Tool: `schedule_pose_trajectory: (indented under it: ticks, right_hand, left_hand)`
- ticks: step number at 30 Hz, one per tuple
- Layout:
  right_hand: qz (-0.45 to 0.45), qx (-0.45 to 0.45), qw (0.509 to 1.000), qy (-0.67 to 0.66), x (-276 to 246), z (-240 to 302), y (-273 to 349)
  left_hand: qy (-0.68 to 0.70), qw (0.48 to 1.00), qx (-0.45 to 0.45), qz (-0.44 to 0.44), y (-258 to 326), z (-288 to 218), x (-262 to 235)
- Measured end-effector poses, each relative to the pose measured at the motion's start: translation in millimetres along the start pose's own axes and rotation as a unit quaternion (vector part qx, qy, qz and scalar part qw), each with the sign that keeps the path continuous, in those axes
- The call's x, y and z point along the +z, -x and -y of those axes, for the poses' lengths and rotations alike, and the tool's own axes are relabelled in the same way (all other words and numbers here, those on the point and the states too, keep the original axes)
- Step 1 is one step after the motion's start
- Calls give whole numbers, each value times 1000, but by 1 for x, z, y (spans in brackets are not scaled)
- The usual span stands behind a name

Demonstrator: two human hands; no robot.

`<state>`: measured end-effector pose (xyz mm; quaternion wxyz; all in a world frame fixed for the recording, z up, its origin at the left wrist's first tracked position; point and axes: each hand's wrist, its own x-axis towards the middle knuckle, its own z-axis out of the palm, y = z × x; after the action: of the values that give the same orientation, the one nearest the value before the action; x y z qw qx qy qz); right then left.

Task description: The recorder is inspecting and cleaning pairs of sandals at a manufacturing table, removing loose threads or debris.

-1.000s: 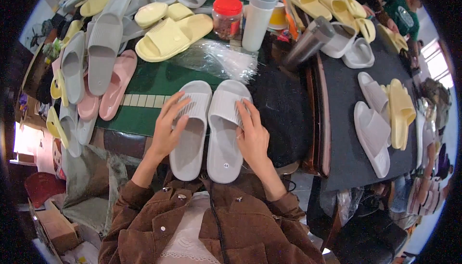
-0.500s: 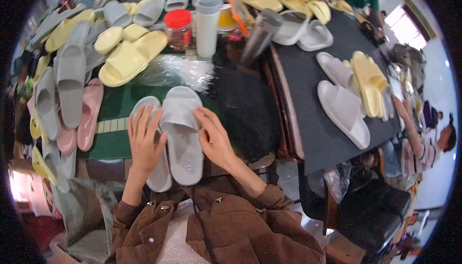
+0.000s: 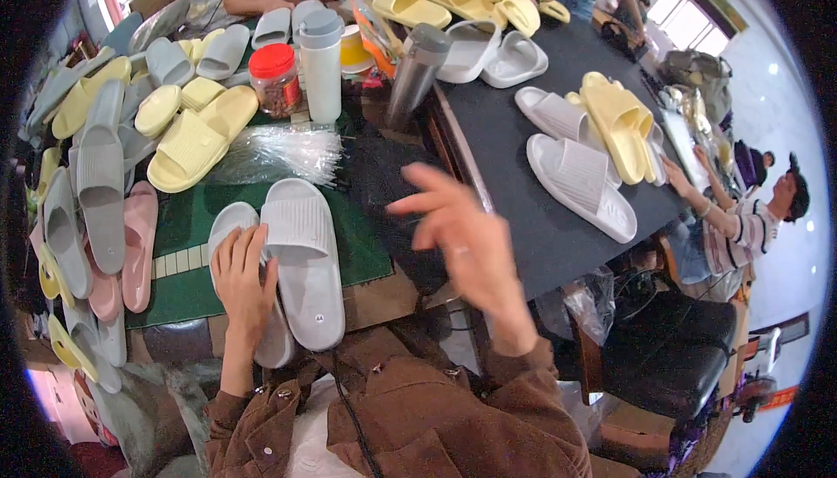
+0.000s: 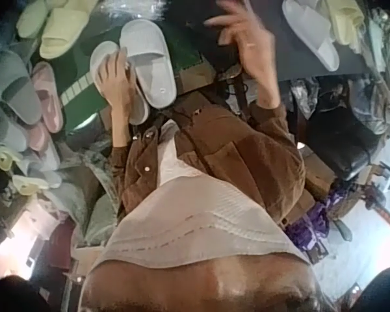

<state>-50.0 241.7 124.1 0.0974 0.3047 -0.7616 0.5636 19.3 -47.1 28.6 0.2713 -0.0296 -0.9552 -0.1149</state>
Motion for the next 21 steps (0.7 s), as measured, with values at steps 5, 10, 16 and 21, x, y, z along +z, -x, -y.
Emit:
schedule_pose_trajectory:
  ticks: [5, 10, 16, 21]
  right_hand:
    - [-274, 53, 904, 325, -105, 10, 4]
    - [-322, 124, 859, 378, -210, -53, 38]
    - [-157, 193, 813, 527, -219, -104, 48]
    - [-118, 178, 853, 476, -191, -100, 23]
  left_hand:
    - [9, 1000, -6, -12, 1, 2, 2]
    - [10, 1000, -4, -23, 1, 0, -1]
    - [13, 1000, -4, -28, 3, 2, 1]
    - [9, 1000, -2, -28, 3, 1, 4]
